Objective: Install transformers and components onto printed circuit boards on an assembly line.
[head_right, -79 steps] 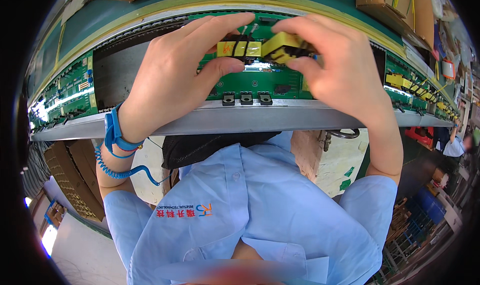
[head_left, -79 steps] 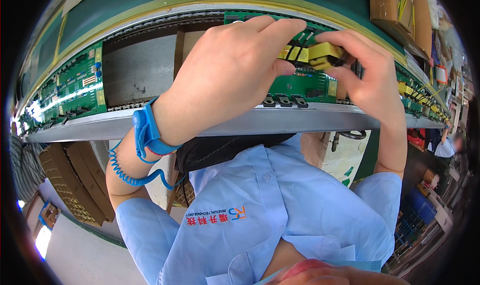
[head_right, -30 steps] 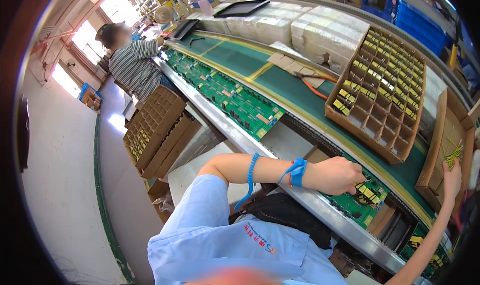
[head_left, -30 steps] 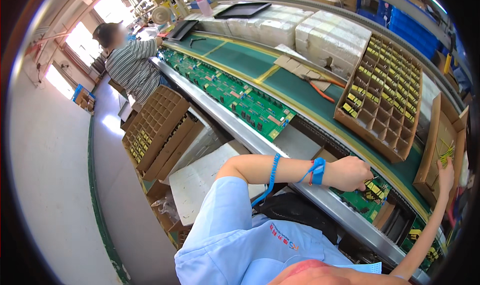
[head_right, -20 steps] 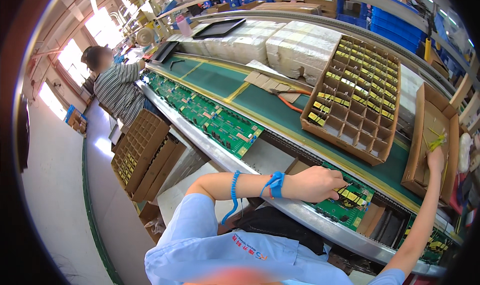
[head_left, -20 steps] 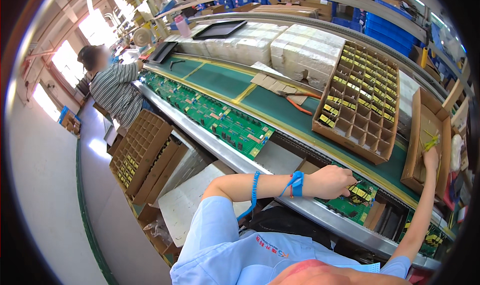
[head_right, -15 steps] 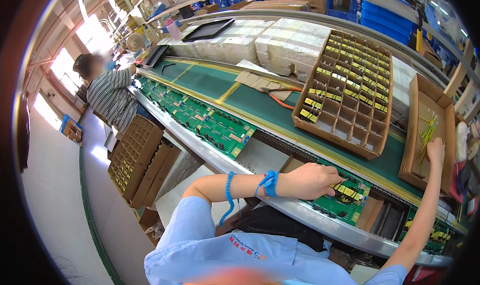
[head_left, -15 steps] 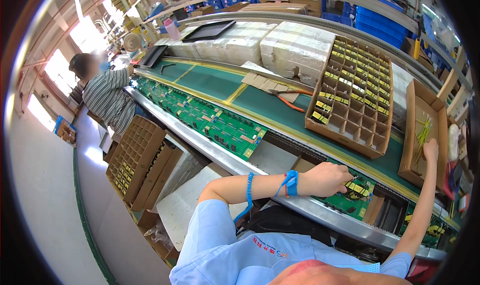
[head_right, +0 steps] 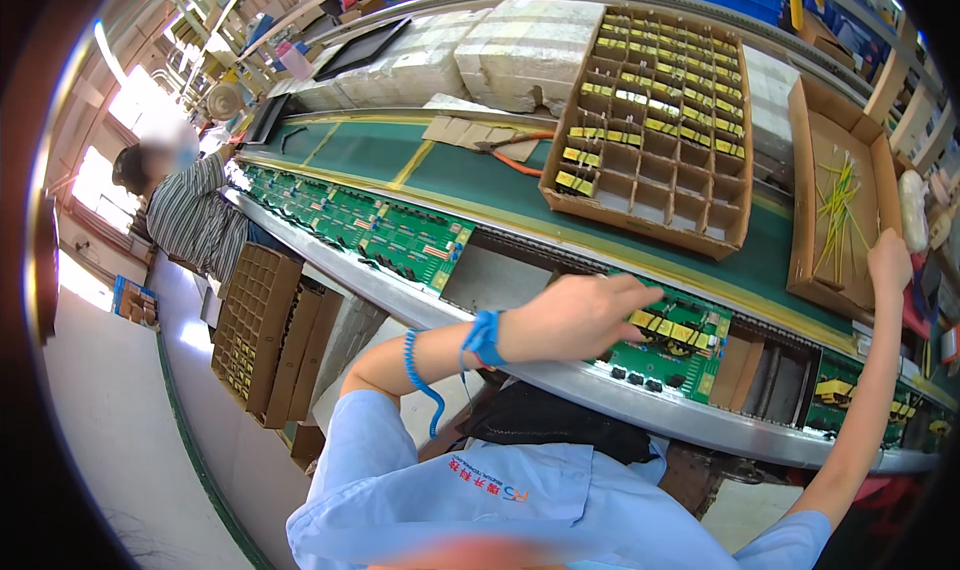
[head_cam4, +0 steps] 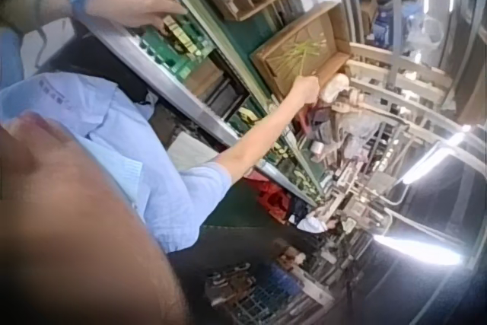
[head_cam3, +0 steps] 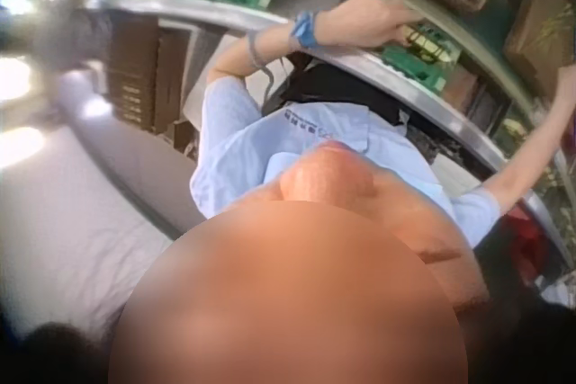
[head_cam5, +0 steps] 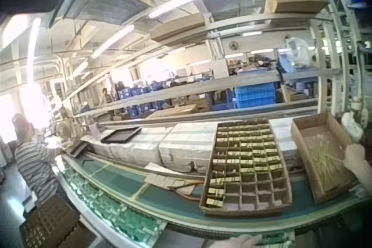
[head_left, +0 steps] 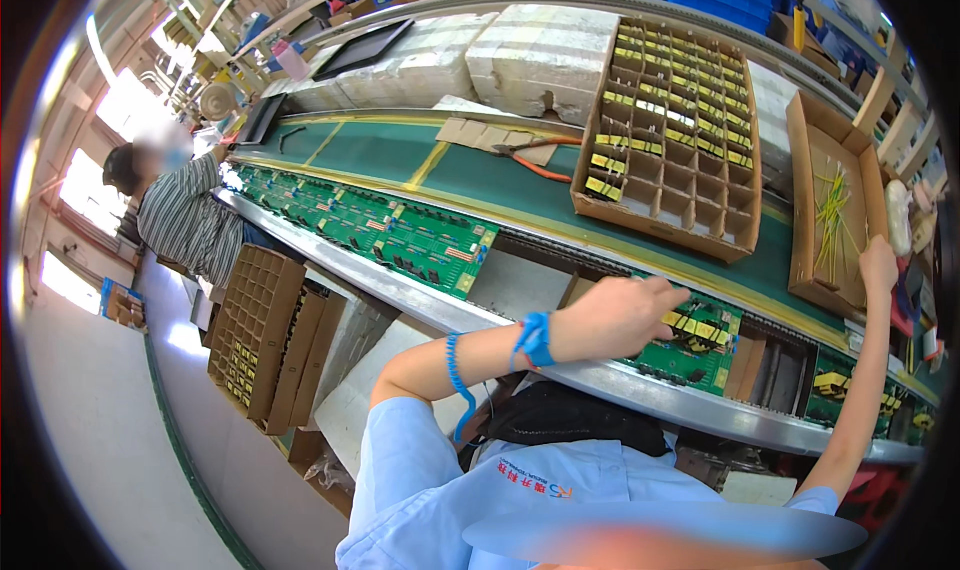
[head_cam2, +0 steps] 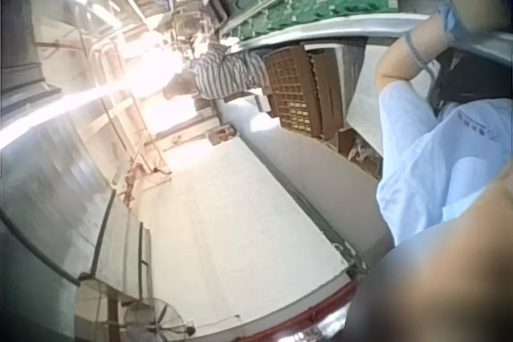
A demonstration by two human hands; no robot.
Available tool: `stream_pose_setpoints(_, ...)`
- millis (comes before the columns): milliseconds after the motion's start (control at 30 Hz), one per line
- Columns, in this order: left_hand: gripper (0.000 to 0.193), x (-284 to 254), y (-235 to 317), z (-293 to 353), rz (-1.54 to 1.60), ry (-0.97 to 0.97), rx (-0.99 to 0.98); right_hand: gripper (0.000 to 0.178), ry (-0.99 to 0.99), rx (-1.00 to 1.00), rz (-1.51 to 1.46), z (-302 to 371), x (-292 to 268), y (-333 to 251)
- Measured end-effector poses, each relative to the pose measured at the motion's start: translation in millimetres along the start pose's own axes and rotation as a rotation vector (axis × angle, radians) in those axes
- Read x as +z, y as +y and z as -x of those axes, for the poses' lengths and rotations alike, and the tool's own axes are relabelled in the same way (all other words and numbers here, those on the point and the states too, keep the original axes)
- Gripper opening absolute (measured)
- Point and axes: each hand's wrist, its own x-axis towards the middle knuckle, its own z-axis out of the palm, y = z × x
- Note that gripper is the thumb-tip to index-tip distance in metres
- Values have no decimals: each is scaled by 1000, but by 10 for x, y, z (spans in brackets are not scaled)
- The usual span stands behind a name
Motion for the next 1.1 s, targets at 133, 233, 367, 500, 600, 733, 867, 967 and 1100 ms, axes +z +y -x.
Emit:
stream_pose_setpoints(133, 38, -336, -238, -17, -110, 126, -90, 13, 30, 15, -155, 212, -116, 329)
stream_pose_setpoints(233, 21, -638, -514, -104, -147, 365, -161, 12, 21, -40, -149, 489, -426, 343)
stream_pose_setpoints(367, 11, -882, -977, -333, -149, 501, -293, 13, 69, -24, -418, 833, -754, 95)
stream_pose_setpoints(500, 11, -808, -1082, -699, -280, 497, -274, 14, 20, -3, -1000, 1174, -999, -403)
stream_pose_setpoints(600, 12, -721, -1238, -959, -495, 504, -130, 7, -25, -96, -1363, 1486, -1250, -817)
stream_pose_setpoints(733, 21, -663, -1366, -1204, -671, 432, -232, 5, -201, -190, -1566, 1784, -1327, -1152)
stream_pose_setpoints(867, 28, -510, -1518, -1410, -582, 397, -204, 9, -485, -204, -1722, 1989, -1332, -1346)
stream_pose_setpoints(967, 35, -658, -1716, -1290, -166, 581, -340, 8, -496, -267, -1599, 2064, -1337, -1458)
stream_pose_setpoints(1100, 41, -1066, -1556, -1185, -150, 697, -365, 7, -477, -340, -1415, 2121, -1273, -1414)
